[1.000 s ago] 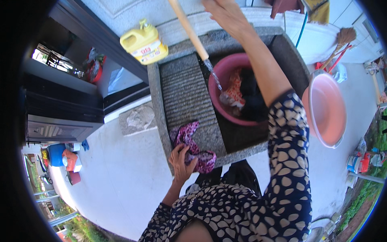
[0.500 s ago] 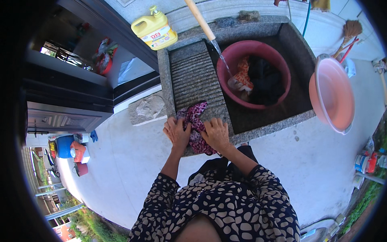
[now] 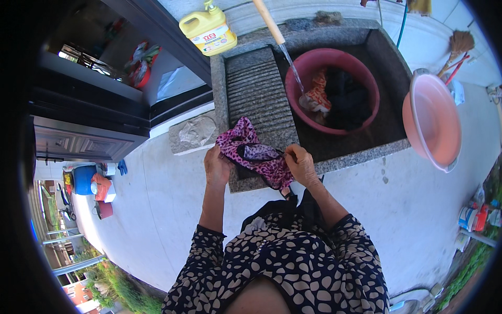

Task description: The person places a pink basin into a stone washbasin and turns on the tap to fill it with water. They add several pieces of clothing to the basin, then use a brush and a small container of detergent to scrub the items against the washboard. The person repeatedly scrubs, rinses, and wrings the clothes by hand.

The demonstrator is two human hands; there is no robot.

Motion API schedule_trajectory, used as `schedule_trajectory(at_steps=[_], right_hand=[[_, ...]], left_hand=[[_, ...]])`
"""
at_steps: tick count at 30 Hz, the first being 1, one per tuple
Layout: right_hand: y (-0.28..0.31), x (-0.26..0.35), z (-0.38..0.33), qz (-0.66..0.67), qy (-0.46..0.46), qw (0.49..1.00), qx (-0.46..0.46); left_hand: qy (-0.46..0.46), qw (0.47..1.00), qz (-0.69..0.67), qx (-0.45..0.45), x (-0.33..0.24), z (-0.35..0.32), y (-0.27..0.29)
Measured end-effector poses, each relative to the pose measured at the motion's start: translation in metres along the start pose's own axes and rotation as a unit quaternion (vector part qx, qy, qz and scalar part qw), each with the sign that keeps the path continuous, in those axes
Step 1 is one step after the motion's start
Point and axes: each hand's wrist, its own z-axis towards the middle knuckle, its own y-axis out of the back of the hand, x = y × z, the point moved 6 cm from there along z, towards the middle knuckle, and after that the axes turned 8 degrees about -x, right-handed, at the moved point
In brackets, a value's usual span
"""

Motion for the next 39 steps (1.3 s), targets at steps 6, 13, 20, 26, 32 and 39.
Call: schedule_trajectory(at_steps=[6, 13, 20, 26, 32, 39], right_hand=[[-0.021, 0.089, -0.017, -0.237, 0.28, 0.93, 0.004], [-0.06, 0.049, -0.009, 0.021, 0.149, 0.981, 0.124], [-0.022, 0.052, 0.014, 0.19, -0.104, 0.961, 0.169], [-0.019, 0.055, 0.019, -0.018, 0.11, 0.983, 0.147], [-0.006, 0.075, 0.03, -0.073, 0.121, 0.983, 0.121], [-0.022, 0.144, 0.019, -0.124, 0.324, 0.935, 0.068]], left_hand=[[0.04, 0.995, -0.078, 0.053, -0.004, -0.008, -0.007], [0.009, 0.993, -0.074, 0.092, -0.013, -0.015, -0.026], [-0.178, 0.925, 0.335, 0.033, 0.007, -0.011, 0.004], [-0.337, 0.795, 0.504, 0.036, 0.017, -0.01, -0.022], [-0.41, 0.724, 0.553, 0.041, 0.017, -0.004, -0.03], [-0.251, 0.726, 0.618, 0.169, 0.048, 0.017, -0.055]])
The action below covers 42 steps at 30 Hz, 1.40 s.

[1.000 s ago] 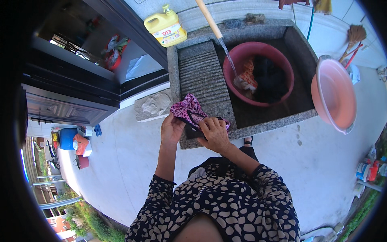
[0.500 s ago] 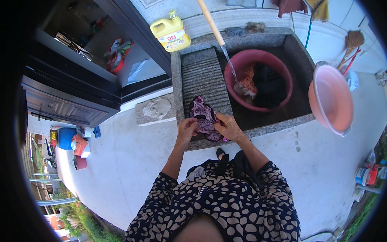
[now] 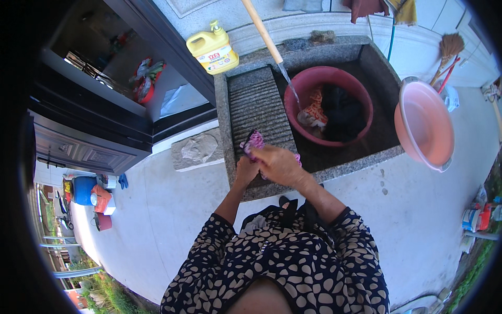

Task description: The person places a pink basin into a stone washbasin and turns on the tap to fill it with water. They add several pieces of clothing to the basin, then use a brush and a small container of detergent to scrub the items against the washboard. The person repeatedly scrubs, rinses, and wrings the clothes by hand.

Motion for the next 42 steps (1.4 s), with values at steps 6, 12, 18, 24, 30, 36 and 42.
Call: schedule_trajectory(at_steps=[6, 12, 18, 24, 30, 36, 42], right_hand=[[-0.05, 0.052, -0.057, -0.002, -0.032, 0.967, 0.251], [0.012, 0.013, -0.066, 0.085, -0.053, 0.988, 0.118], [0.035, -0.048, -0.009, 0.037, -0.148, 0.986, -0.062], [0.017, -0.087, -0.011, 0.395, -0.301, 0.853, -0.162], [0.088, -0.095, -0.003, 0.463, -0.285, 0.797, -0.263], [0.159, -0.088, 0.019, 0.498, -0.24, 0.753, -0.356], [0.224, -0.098, 0.057, 0.407, -0.198, 0.792, -0.411]], left_hand=[[0.262, 0.761, -0.592, 0.036, -0.001, 0.004, -0.018], [0.088, 0.589, -0.795, 0.111, -0.043, 0.008, 0.04], [0.142, 0.572, -0.79, 0.171, -0.053, 0.001, 0.021], [0.098, 0.564, -0.78, 0.255, -0.043, -0.001, -0.001], [0.142, 0.695, -0.637, 0.301, -0.011, -0.033, -0.006], [0.258, 0.541, -0.727, 0.335, -0.033, -0.046, -0.017], [0.25, 0.676, -0.664, 0.197, -0.04, -0.018, -0.03]])
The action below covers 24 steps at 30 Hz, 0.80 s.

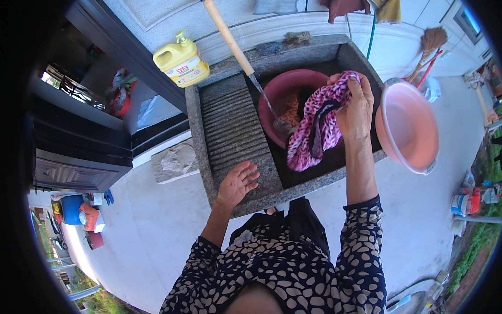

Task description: The person places a pink basin into a stone washbasin and turns on the tap to fill it with water. They add several pieces of clothing to the basin, then use a brush and a small container of detergent to scrub the items against the washboard. The person repeatedly scrubs, rinses, and wrings the clothes by hand.

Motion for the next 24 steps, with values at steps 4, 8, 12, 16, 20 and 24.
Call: schedule_trajectory(at_steps=[4, 8, 12, 16, 20, 24], right_hand=[[-0.006, -0.003, 0.021, 0.021, 0.026, 0.999, 0.015], [0.018, -0.036, 0.027, 0.04, -0.013, 0.998, 0.042], [0.082, -0.106, 0.022, -0.325, -0.148, 0.914, 0.192], [0.119, -0.136, 0.05, -0.61, 0.088, 0.762, 0.199], [0.143, -0.184, 0.083, -0.787, 0.076, 0.579, 0.197], [0.21, -0.242, 0.076, -0.76, -0.172, 0.582, 0.234]], left_hand=[[-0.014, 0.989, 0.065, -0.128, 0.009, 0.004, -0.009], [-0.062, 0.972, 0.13, -0.187, 0.014, 0.019, -0.021], [-0.098, 0.963, 0.165, -0.191, 0.024, 0.04, -0.041], [-0.099, 0.955, 0.216, -0.178, 0.042, 0.075, -0.069], [-0.278, 0.875, 0.362, -0.162, 0.063, 0.126, -0.094], [-0.351, 0.669, 0.644, -0.124, 0.089, 0.165, -0.13]])
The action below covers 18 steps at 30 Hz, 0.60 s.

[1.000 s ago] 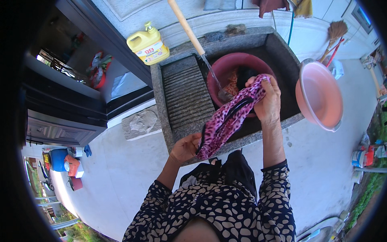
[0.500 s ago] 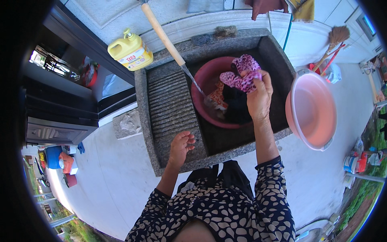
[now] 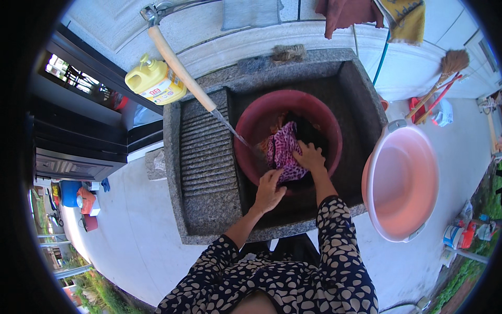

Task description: The person places a pink basin into a stone washbasin and turns on the tap to fill it with water. They add several pieces of clothing to the basin, then use a brush and a small container of detergent to scrub the items against the washboard. The person repeatedly scrubs, rinses, and wrings the clothes by hand.

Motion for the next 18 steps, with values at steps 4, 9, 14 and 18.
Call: schedule_trajectory(at_steps=[4, 9, 14, 18], right_hand=[[-0.022, -0.001, -0.029, -0.033, 0.061, 0.998, 0.001], [0.016, 0.037, -0.042, -0.165, 0.066, 0.982, 0.061], [0.039, 0.093, -0.049, -0.138, 0.213, 0.958, -0.137], [-0.035, 0.051, -0.052, -0.146, 0.19, 0.97, 0.04]], left_hand=[[-0.033, 0.954, 0.256, 0.151, -0.014, -0.012, -0.023], [-0.1, 0.932, 0.31, 0.159, 0.003, -0.017, -0.034], [-0.118, 0.913, 0.336, 0.2, -0.01, -0.023, -0.037], [-0.102, 0.919, 0.309, 0.22, -0.008, -0.037, -0.042]])
